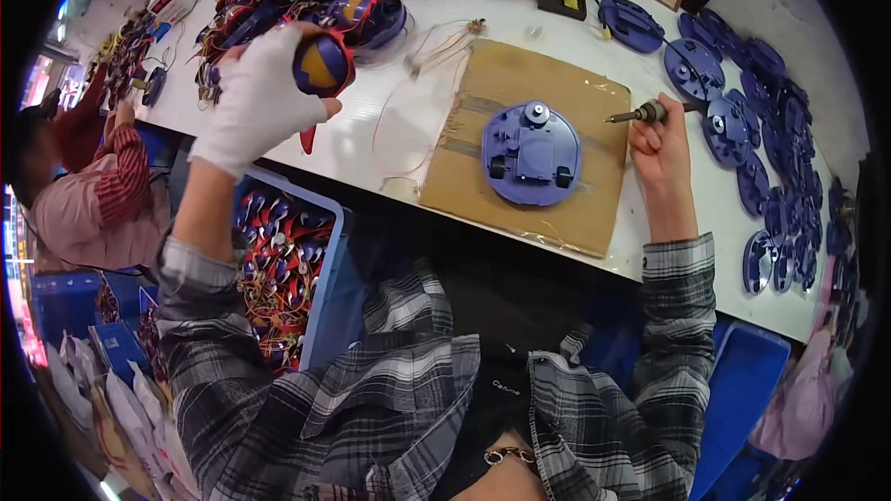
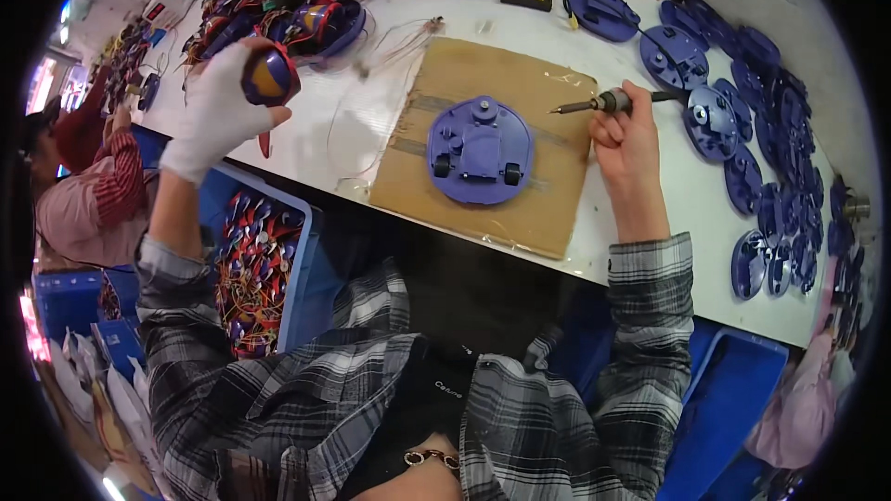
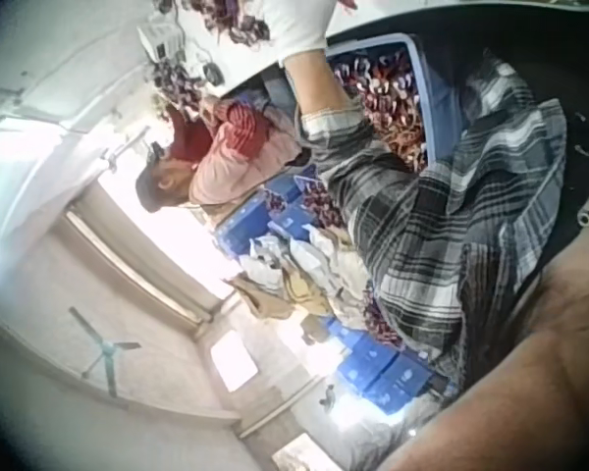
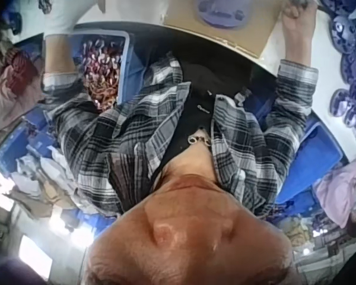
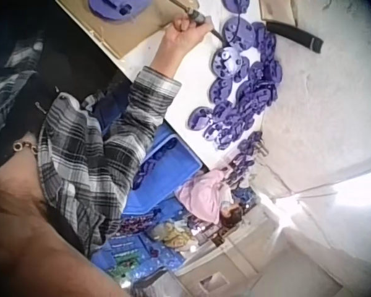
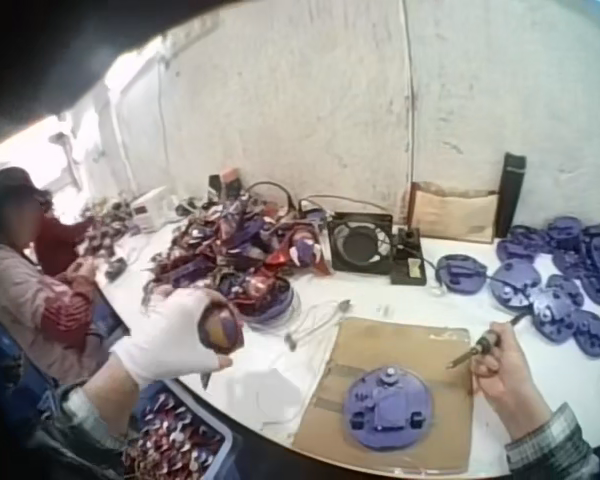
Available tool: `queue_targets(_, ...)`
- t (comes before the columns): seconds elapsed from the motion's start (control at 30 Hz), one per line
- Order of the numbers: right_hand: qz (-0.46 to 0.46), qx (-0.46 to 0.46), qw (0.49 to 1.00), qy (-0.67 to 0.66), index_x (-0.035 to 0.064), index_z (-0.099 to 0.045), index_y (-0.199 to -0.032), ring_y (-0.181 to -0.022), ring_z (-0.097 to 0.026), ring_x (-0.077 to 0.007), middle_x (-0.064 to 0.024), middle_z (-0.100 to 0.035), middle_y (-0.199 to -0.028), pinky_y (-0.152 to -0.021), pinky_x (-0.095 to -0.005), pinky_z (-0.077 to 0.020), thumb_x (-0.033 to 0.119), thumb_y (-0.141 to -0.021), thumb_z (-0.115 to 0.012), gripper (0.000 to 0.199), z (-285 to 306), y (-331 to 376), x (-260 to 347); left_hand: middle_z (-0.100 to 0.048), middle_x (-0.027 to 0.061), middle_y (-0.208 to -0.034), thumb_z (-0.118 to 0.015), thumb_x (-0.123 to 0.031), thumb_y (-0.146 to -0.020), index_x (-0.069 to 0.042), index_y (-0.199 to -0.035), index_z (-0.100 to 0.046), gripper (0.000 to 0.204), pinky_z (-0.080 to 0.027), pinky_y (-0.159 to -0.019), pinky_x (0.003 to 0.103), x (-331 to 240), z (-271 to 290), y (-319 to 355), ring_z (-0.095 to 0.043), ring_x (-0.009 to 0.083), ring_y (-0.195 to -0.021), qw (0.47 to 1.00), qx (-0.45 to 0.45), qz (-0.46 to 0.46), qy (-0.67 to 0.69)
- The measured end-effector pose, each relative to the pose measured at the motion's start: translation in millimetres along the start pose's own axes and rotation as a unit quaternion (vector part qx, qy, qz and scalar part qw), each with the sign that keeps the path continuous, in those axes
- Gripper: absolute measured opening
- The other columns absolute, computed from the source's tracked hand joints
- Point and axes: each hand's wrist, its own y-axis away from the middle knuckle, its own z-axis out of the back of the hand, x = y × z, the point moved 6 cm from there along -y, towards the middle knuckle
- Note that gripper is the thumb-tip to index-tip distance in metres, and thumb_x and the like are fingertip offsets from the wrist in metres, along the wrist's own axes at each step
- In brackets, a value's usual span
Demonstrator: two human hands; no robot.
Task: Soldering wires onto electronic components on a blue plastic toy base.
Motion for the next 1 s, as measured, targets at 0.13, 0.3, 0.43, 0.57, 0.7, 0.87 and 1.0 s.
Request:
queue_targets(0.13, -0.002, 0.031, 1.0, -0.001, 0.0077, -0.051, -0.075, -0.038, -0.027, -0.0051, 0.0033, -0.042, -0.052, -0.037, -0.0213, -0.0194, 0.02, -0.088, -0.054, 0.018, -1, 1, 1, -0.06, 0.0125, -0.104, -0.07, -0.018, -0.064, -0.008, -0.112, -0.057, 0.051, -0.044, -0.085, 0.034, 2, -40, 3, -0.058, 0.0275, -0.095, 0.995, 0.03, 0.042, -0.081)
queue_targets(0.3, 0.0, 0.014, 1.0, 0.013, 0.0071, -0.052, -0.075, -0.037, -0.027, -0.0049, 0.0028, -0.044, -0.052, -0.037, -0.0214, -0.0202, 0.021, -0.088, -0.054, 0.019, -6, 7, -1, -0.063, 0.012, -0.093, -0.071, -0.028, -0.068, -0.007, -0.098, -0.065, 0.037, -0.045, -0.078, 0.034, -34, -43, -2, -0.061, 0.0278, -0.09, 0.994, -0.051, 0.05, 0.08)
queue_targets(0.43, -0.005, 0.022, 1.0, 0.016, 0.0068, -0.052, -0.075, -0.037, -0.027, -0.0049, 0.0024, -0.045, -0.052, -0.037, -0.0213, -0.0206, 0.021, -0.088, -0.054, 0.019, -7, 11, -5, -0.064, 0.0166, -0.078, -0.065, -0.028, -0.076, -0.003, -0.08, -0.068, 0.025, -0.047, -0.073, 0.039, -73, -106, -16, -0.062, 0.0327, -0.079, 0.971, 0.095, 0.135, 0.171)
queue_targets(0.57, 0.005, -0.004, 0.999, 0.038, 0.0059, -0.053, -0.077, -0.038, -0.027, -0.0048, 0.0021, -0.044, -0.053, -0.038, -0.0215, -0.0213, 0.022, -0.088, -0.055, 0.019, -9, 16, -7, -0.064, 0.0179, -0.075, -0.062, -0.023, -0.079, 0.0, -0.08, -0.066, 0.023, -0.047, -0.069, 0.037, -75, -135, -47, -0.062, 0.0325, -0.074, 0.964, 0.109, 0.142, 0.194)
queue_targets(0.7, 0.049, -0.033, 0.994, 0.086, 0.0051, -0.054, -0.079, -0.04, -0.027, -0.0051, 0.0022, -0.042, -0.053, -0.04, -0.0218, -0.0218, 0.023, -0.089, -0.055, 0.02, -17, 23, -7, -0.063, 0.0167, -0.074, -0.061, -0.02, -0.081, 0.001, -0.081, -0.064, 0.022, -0.047, -0.066, 0.035, -73, -147, -46, -0.062, 0.0289, -0.07, 0.968, 0.111, 0.117, 0.194)
queue_targets(0.87, 0.067, -0.034, 0.991, 0.109, 0.0047, -0.054, -0.079, -0.041, -0.027, -0.0057, 0.0022, -0.042, -0.054, -0.04, -0.0224, -0.0221, 0.023, -0.089, -0.056, 0.021, -18, 26, -10, -0.062, 0.0118, -0.069, -0.062, -0.018, -0.082, 0.002, -0.082, -0.062, 0.02, -0.046, -0.062, 0.03, -92, -127, -23, -0.059, 0.02, -0.063, 0.931, 0.002, 0.167, 0.325)
queue_targets(1.0, 0.069, -0.061, 0.988, 0.122, 0.0049, -0.054, -0.078, -0.041, -0.027, -0.0059, 0.0025, -0.042, -0.054, -0.04, -0.0226, -0.0218, 0.023, -0.089, -0.056, 0.021, -19, 21, -13, -0.059, 0.0077, -0.065, -0.062, -0.015, -0.083, 0.002, -0.084, -0.061, 0.017, -0.045, -0.059, 0.027, -91, -125, -13, -0.054, 0.0135, -0.059, 0.957, -0.028, 0.17, 0.233)
